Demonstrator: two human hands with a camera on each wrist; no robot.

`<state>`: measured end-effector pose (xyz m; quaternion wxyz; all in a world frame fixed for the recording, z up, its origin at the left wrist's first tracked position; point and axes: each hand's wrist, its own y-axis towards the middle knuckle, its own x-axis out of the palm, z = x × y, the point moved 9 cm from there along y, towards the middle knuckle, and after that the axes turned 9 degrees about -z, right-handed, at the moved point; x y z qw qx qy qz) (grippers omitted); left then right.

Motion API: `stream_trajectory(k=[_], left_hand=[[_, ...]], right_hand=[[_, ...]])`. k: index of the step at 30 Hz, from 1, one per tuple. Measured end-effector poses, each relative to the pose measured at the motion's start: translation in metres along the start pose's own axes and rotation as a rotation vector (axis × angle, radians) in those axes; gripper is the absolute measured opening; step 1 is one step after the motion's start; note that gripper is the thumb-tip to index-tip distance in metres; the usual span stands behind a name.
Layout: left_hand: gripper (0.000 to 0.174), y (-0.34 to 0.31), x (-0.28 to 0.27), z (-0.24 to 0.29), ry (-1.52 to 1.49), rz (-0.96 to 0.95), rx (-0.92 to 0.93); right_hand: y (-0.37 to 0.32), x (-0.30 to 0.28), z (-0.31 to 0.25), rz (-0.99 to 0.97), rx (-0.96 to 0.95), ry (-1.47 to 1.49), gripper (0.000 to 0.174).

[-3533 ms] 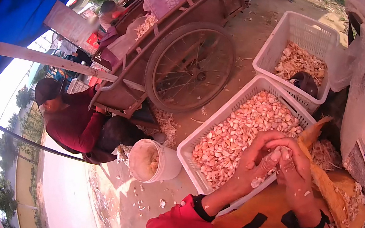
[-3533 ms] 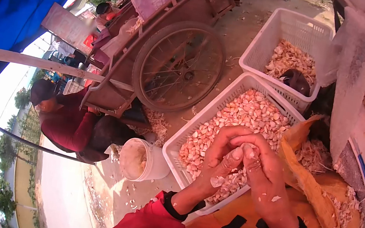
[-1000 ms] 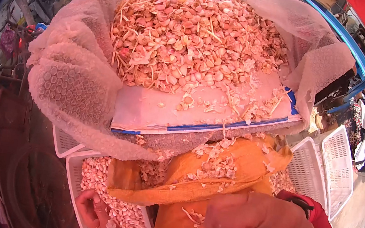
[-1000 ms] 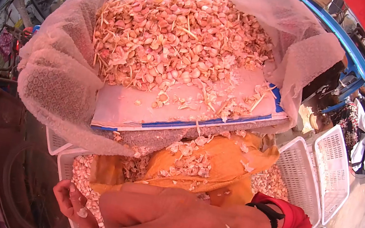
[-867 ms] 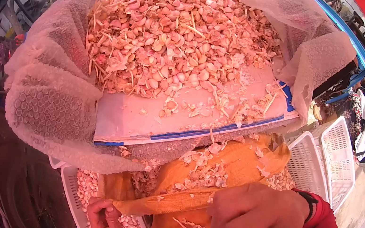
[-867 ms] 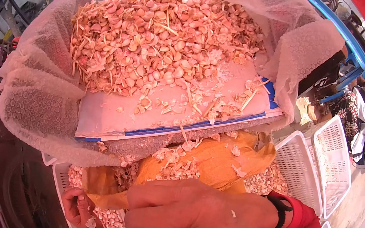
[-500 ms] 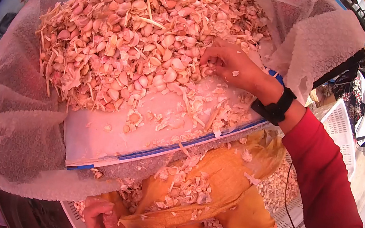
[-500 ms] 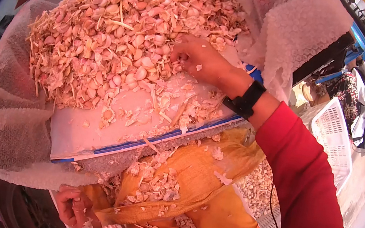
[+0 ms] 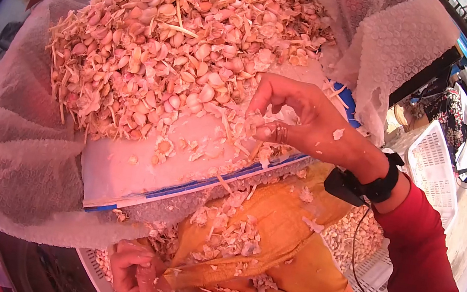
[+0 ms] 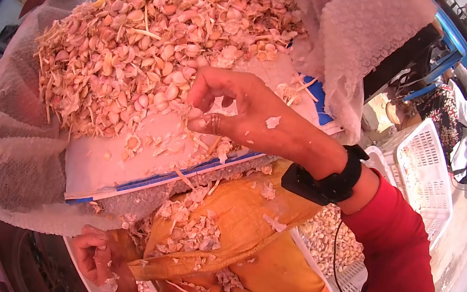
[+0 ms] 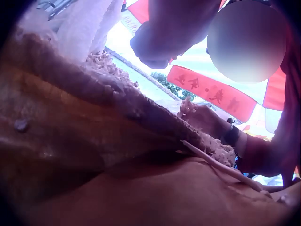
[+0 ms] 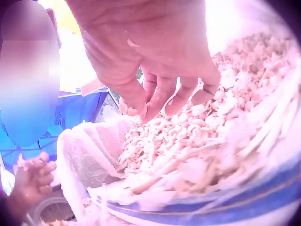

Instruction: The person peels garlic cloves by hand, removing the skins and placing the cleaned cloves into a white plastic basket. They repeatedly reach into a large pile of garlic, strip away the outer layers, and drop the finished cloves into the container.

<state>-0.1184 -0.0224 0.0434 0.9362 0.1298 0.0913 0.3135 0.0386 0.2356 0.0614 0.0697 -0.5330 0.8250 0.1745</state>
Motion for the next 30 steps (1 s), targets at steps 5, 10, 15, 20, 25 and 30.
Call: stream_trajectory(k=[5, 10, 15, 20, 25, 30], left_hand=[[0.013, -0.002, 0.021, 0.009, -0.087, -0.070, 0.024], [0.011, 0.002, 0.042, -0.001, -0.367, -0.622, 0.113], [0.016, -0.002, 0.055, 0.001, -0.269, -0.508, 0.090], [0.025, 0.002, 0.112, -0.014, -0.877, -0.301, -0.685], [0.027, 0.005, 0.134, -0.064, -1.364, 0.010, -0.948], [0.016, 0.008, 0.121, -0.074, -1.550, -0.119, -0.810]], right_hand=[[-0.029, 0.047, -0.099, -0.196, -0.305, 0.446, 0.015], [-0.052, 0.057, -0.181, -0.266, -0.399, 0.281, 0.014], [-0.054, 0.057, -0.166, -0.253, -0.413, 0.261, 0.016], [-0.044, 0.060, -0.109, -0.237, -0.337, 0.167, 0.024], [-0.020, 0.078, -0.039, -0.196, -0.184, -0.143, 0.032], [0.011, 0.010, -0.008, 0.029, -0.072, -0.429, 0.022]])
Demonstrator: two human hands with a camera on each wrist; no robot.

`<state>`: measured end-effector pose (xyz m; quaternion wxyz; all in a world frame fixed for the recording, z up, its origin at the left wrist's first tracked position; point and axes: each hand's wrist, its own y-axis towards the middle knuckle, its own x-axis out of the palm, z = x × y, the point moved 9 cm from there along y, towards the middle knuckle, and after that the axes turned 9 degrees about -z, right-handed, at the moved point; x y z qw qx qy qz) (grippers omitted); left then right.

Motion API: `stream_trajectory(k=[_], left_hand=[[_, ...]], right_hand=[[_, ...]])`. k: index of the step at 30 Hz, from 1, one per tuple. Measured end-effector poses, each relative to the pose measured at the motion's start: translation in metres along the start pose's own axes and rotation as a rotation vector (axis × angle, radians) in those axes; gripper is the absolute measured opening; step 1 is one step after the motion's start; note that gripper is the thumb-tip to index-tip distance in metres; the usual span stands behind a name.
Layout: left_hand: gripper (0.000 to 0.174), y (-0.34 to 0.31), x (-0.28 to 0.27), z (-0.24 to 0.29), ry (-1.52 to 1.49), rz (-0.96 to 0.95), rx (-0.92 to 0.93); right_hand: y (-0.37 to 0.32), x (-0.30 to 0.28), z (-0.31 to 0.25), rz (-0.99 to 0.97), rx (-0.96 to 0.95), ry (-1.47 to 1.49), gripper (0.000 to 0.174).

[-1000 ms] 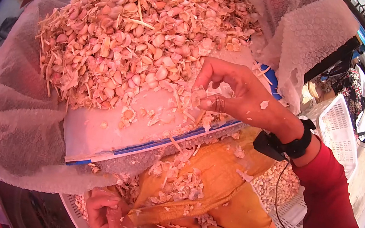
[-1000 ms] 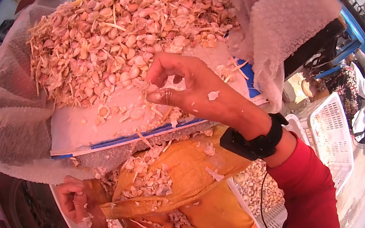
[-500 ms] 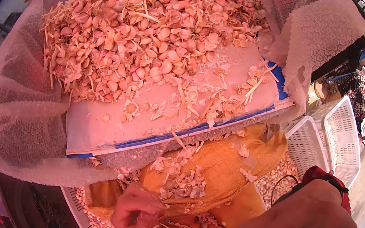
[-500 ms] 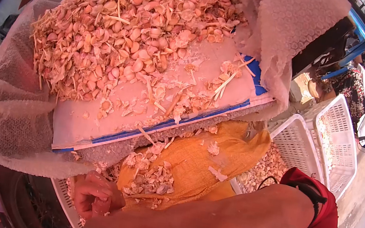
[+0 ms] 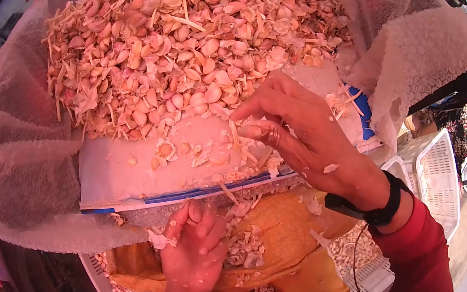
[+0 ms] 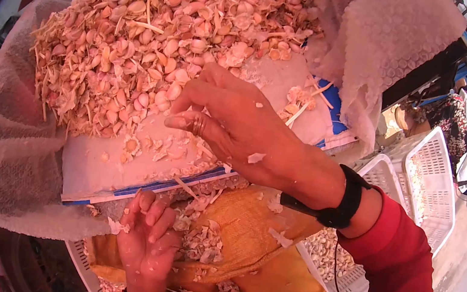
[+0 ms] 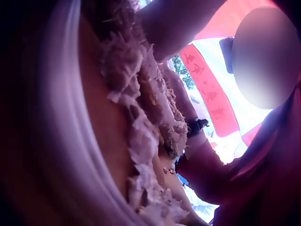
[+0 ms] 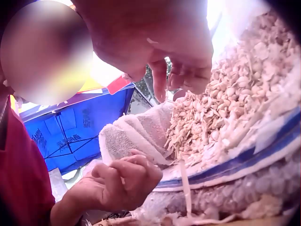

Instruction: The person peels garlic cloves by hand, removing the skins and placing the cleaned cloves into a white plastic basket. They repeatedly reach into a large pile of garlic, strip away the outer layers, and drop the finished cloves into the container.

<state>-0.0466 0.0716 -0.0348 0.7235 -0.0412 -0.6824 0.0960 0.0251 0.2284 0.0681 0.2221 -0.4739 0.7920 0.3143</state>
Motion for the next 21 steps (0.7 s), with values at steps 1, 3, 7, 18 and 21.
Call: stream_trajectory(k=[1, 3, 7, 18, 21], left_hand=[[0.016, 0.000, 0.003, 0.003, 0.014, 0.004, 0.011], [0.016, -0.001, 0.002, 0.009, 0.060, 0.011, 0.037], [0.017, -0.004, -0.006, 0.013, 0.087, 0.040, 0.065], [0.019, -0.018, -0.003, 0.008, 0.103, 0.048, 0.060], [0.020, -0.020, -0.004, 0.009, 0.113, 0.040, 0.067]], right_hand=[[0.006, -0.010, 0.028, 0.041, 0.015, -0.118, 0.023], [0.010, -0.017, 0.080, 0.080, -0.009, -0.276, 0.028], [0.018, -0.011, 0.092, -0.047, 0.041, -0.445, 0.032], [-0.008, -0.017, 0.112, 0.020, 0.267, -0.162, 0.029], [-0.024, -0.018, 0.087, 0.070, 0.321, 0.386, 0.024]])
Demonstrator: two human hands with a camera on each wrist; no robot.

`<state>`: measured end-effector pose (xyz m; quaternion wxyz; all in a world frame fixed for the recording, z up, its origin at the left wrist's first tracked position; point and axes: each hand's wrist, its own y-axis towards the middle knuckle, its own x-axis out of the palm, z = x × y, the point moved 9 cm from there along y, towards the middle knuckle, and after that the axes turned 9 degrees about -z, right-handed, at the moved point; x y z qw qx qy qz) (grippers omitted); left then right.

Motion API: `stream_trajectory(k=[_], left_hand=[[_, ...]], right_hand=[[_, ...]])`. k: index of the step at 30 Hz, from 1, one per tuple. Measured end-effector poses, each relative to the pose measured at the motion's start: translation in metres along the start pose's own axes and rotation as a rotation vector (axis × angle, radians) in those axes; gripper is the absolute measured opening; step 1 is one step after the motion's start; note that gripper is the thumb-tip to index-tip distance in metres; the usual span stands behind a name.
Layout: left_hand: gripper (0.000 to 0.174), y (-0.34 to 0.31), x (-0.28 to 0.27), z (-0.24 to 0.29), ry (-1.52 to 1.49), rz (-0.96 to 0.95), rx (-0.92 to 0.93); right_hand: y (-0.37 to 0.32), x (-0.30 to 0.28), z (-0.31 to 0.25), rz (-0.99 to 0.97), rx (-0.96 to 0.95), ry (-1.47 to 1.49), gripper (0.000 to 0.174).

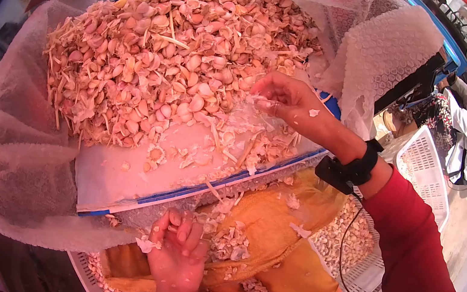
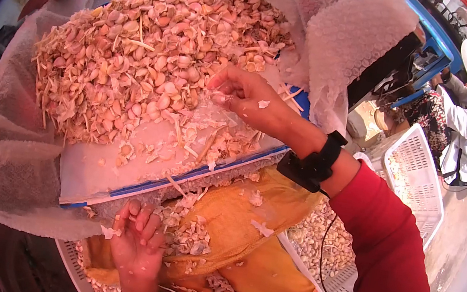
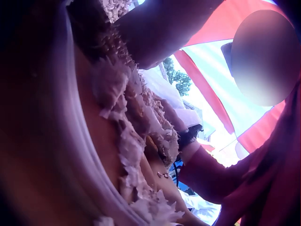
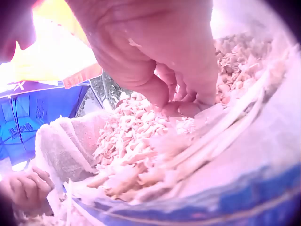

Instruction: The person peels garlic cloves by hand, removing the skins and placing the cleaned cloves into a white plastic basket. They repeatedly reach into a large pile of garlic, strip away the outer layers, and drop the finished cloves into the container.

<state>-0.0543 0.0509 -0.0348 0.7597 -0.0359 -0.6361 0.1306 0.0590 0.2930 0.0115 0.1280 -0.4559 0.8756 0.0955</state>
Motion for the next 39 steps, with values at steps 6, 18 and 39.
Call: stream_trajectory(k=[6, 18, 39], left_hand=[[0.020, 0.005, 0.004, -0.016, -0.001, 0.031, -0.064], [0.023, 0.009, 0.019, -0.036, 0.051, 0.091, -0.147], [0.021, 0.042, 0.002, -0.017, -0.127, -0.061, -0.122]], right_hand=[[-0.041, 0.030, -0.074, -0.076, -0.171, 0.470, 0.031], [-0.109, 0.050, -0.206, -0.122, -0.840, 0.602, 0.018], [0.020, 0.015, -0.054, 0.167, -0.306, -0.283, 0.011]])
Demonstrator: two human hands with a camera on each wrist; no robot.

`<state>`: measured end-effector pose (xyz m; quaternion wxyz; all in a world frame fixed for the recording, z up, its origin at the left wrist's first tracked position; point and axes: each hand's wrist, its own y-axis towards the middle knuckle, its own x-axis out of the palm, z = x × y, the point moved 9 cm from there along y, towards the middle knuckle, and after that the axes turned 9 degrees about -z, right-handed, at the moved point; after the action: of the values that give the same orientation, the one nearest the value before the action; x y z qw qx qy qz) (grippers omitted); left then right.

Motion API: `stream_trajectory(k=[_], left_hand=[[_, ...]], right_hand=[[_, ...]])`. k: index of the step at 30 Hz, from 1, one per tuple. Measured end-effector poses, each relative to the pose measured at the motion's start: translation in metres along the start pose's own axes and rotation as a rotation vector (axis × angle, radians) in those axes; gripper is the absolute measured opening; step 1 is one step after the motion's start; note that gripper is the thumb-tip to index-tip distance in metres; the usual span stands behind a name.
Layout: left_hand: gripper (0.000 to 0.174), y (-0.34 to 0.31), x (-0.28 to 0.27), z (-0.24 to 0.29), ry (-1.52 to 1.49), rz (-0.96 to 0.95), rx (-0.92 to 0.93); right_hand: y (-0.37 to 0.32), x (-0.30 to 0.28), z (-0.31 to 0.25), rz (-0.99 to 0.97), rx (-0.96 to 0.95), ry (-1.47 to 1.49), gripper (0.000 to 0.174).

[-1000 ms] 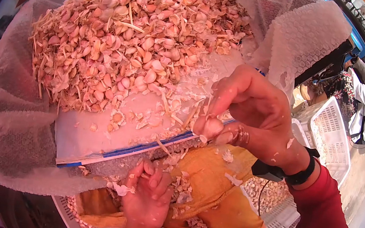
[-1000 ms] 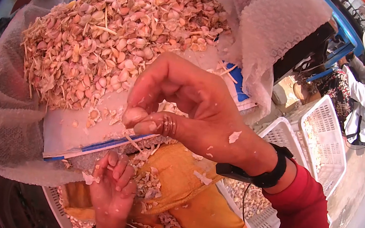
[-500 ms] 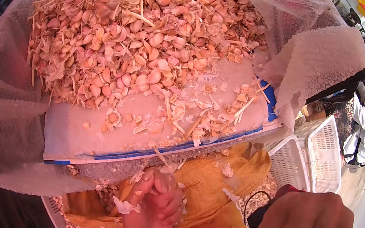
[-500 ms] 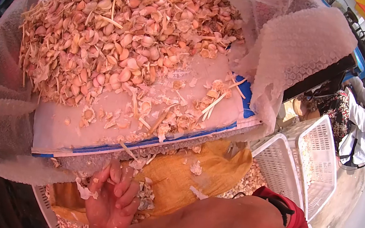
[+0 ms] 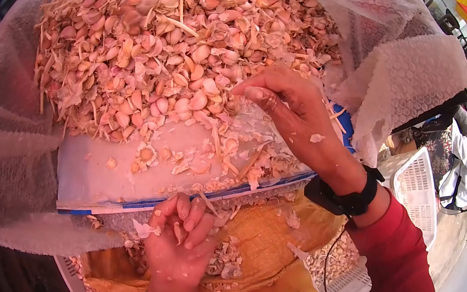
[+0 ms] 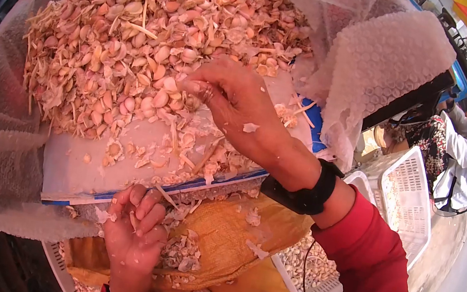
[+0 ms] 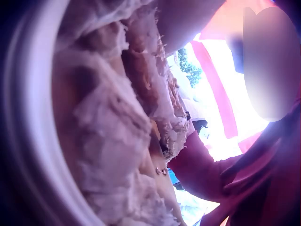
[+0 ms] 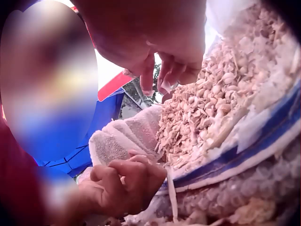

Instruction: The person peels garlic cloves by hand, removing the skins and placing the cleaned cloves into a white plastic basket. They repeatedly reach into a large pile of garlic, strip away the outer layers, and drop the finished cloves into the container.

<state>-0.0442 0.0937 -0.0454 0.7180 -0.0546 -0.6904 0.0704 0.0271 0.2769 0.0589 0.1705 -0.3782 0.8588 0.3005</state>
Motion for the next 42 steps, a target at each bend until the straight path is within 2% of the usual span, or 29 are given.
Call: stream_trajectory(k=[1, 3, 6, 9, 12, 15, 18, 24, 28, 30, 33, 35, 37, 39, 42], left_hand=[[0.021, -0.001, 0.000, 0.000, -0.018, 0.027, 0.010], [0.021, -0.001, 0.003, 0.000, -0.057, 0.075, 0.032], [0.020, -0.002, 0.001, 0.003, -0.056, 0.052, 0.053], [0.019, -0.004, -0.004, 0.008, -0.025, 0.051, 0.073], [0.017, -0.006, -0.005, 0.004, 0.015, 0.084, 0.050], [0.016, -0.008, -0.004, 0.002, 0.004, 0.084, 0.051], [0.016, -0.013, -0.001, 0.005, 0.044, 0.069, 0.091], [0.016, -0.011, 0.000, -0.010, 0.075, 0.049, 0.025], [0.017, -0.010, 0.001, -0.015, 0.077, 0.058, 0.025], [0.018, -0.009, 0.000, -0.015, 0.100, 0.054, 0.020], [0.023, -0.008, 0.001, -0.020, 0.094, 0.199, 0.021], [0.023, -0.005, 0.001, -0.023, 0.146, 0.191, 0.040], [0.024, -0.002, 0.004, -0.021, 0.123, 0.139, -0.018], [0.024, -0.002, 0.004, -0.018, 0.151, 0.149, -0.031], [0.025, -0.004, 0.005, -0.022, 0.168, 0.155, -0.047]], right_hand=[[0.009, -0.010, 0.029, 0.039, -0.053, -0.100, 0.013], [0.022, -0.011, 0.050, -0.081, -0.122, -0.469, 0.017], [0.025, -0.006, 0.072, -0.214, 0.010, -0.516, 0.021], [0.007, -0.006, 0.075, -0.201, 0.050, -0.384, 0.024], [-0.005, -0.009, 0.072, -0.188, 0.021, -0.483, 0.024], [-0.016, -0.010, 0.050, -0.190, 0.051, -0.349, 0.020], [-0.032, -0.003, 0.039, -0.160, 0.340, 0.367, 0.012], [-0.053, 0.014, -0.012, -0.216, 0.359, 0.979, 0.022], [-0.061, 0.019, -0.035, -0.244, 0.346, 1.261, 0.022], [-0.063, 0.019, -0.039, -0.240, 0.338, 1.302, 0.023], [-0.068, 0.019, -0.063, -0.249, 0.369, 1.310, 0.032], [-0.067, 0.019, -0.089, -0.285, 0.227, 1.314, 0.027], [-0.065, 0.012, -0.116, -0.396, -0.085, 1.235, 0.019], [-0.062, 0.004, -0.135, -0.441, -0.276, 1.132, 0.018], [-0.055, -0.002, -0.149, -0.334, -0.295, 1.162, 0.008]])
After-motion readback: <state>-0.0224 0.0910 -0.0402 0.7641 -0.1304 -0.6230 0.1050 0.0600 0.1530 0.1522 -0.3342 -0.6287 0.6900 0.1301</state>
